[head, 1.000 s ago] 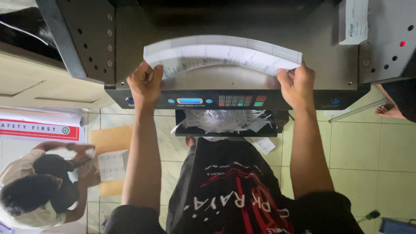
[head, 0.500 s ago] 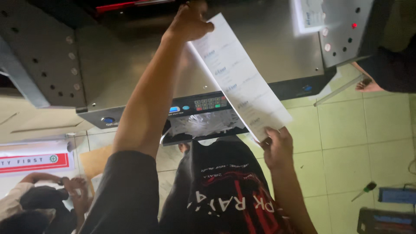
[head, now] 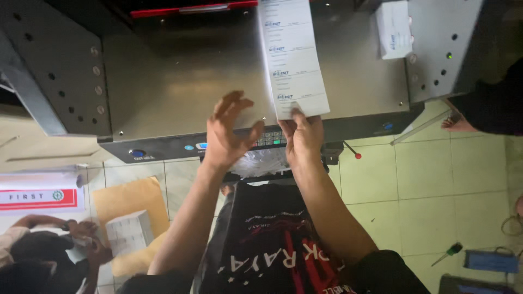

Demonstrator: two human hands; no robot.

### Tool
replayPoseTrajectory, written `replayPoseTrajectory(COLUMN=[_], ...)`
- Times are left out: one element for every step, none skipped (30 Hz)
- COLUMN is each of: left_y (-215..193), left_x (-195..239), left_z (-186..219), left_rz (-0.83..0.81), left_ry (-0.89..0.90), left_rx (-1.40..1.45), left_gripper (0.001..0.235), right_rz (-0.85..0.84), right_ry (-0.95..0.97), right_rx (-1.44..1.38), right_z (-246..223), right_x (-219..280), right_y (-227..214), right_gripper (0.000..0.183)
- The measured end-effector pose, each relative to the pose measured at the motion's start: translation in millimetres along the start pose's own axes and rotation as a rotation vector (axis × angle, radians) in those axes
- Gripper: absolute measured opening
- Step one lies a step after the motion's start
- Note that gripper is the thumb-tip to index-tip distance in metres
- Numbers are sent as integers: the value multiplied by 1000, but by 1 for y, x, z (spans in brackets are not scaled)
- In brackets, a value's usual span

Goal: The person stands barefoot and uses a paper cutting machine to trim sheets of paper. They place a sheet into the machine, press the cutting lever, and remove the trimmed pieces, repeating this process for multiple sheets.

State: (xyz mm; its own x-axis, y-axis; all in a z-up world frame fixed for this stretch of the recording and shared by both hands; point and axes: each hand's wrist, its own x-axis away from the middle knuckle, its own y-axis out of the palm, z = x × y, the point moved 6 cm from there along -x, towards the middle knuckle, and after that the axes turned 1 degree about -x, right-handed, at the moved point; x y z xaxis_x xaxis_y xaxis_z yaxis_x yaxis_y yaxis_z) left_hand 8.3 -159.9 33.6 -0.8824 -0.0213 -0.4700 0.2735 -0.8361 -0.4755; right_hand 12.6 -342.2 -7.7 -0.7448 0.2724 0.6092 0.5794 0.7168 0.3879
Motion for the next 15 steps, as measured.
replayPoseTrajectory(left_y=[1,3,3,6,8,9,15,21,30,40,50,59,69,79,79], left_x=[6,11,13,15,17,13,10,8,8,9,9,10,10,10,10], left_z=[3,5,9,13,17,19,23,27,19,13,8,0,-6,-13,-14], left_rz=[-12,-24,-15,-36,-62,-58,-130,-203,-199,-219,-239,-236,-246,-257,-256], left_ry=[6,12,5,10,15,8,39,69,63,94,124,117,138,159,155], left_rx=[23,47,44,54,64,63,18,-26,-28,-114,-201,-204,-259,-315,-315], left_gripper=[34,31,31,33,35,35,35,38,38,42,47,47,45,44,44], right_rz=[3,6,1,10,23,21,16,11,8,-11,-30,-33,-26,-19,-20], right_ry=[-1,-3,1,-4,-8,-4,-16,-28,-24,-38,-52,-47,-48,-50,-48], right_rx=[-12,-25,-15,-38,-62,-56,-50,-45,-39,-20,0,6,-1,-9,-5], right_z=[0,0,4,7,10,15,19,22,22,20,18,24,30,35,33], right_x=[2,3,0,-4,-8,-13,-18,-23,-22,-20,-19,-25,-32,-40,-37], right_y=[3,6,5,4,1,1,0,-2,-1,0,1,-7,-14,-23,-21], right_gripper=[50,52,52,51,50,50,48,46,46,43,40,40,44,47,47])
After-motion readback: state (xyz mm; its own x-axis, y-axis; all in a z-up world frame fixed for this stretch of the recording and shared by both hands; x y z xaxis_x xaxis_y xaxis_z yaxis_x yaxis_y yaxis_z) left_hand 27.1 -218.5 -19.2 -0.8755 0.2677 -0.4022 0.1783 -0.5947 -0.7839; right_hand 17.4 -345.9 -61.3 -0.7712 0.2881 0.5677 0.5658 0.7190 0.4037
